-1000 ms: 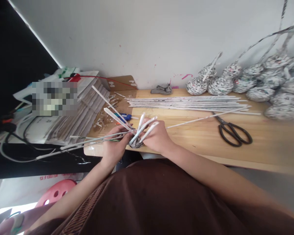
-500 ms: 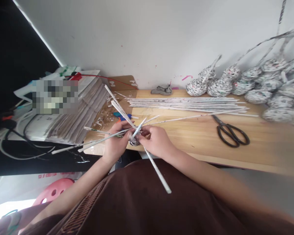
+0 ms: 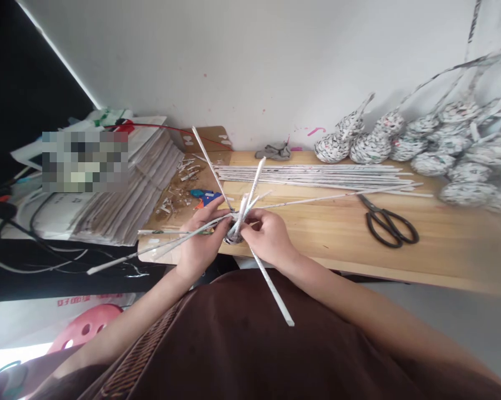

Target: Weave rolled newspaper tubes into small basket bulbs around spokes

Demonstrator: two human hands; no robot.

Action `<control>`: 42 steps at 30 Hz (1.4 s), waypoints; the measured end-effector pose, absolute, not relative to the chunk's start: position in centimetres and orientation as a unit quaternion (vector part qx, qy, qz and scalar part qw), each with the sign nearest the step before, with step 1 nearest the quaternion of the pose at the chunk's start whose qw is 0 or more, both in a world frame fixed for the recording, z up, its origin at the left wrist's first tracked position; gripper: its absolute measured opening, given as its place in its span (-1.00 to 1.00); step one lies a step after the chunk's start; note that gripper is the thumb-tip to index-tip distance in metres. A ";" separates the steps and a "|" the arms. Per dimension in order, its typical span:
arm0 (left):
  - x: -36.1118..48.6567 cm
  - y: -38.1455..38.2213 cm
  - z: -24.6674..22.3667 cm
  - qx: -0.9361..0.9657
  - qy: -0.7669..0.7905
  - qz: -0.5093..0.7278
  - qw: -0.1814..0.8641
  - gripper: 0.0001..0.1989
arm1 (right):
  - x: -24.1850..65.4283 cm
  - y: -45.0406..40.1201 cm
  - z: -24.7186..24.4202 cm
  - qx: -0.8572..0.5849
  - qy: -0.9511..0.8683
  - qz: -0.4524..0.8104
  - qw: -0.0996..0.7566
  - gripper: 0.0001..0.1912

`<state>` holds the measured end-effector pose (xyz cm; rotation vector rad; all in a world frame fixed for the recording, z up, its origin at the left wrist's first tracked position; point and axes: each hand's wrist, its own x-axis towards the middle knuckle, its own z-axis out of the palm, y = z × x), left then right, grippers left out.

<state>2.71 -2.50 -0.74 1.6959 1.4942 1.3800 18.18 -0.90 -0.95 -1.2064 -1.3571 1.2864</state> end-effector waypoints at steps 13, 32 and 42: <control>2.2 -2.4 -0.2 0.628 0.536 0.499 0.264 -0.61 | 16.0 -0.5 -2.0 -0.465 -0.363 0.623 0.514 -0.58; 0.7 -1.6 0.6 0.608 0.561 0.423 0.370 -0.78 | 18.1 0.1 -1.8 -0.518 -0.523 0.495 0.461 -0.73; 1.9 -2.1 1.4 0.728 0.543 0.396 0.136 -0.90 | 18.2 0.0 -2.1 -0.504 -0.549 0.489 0.453 -0.81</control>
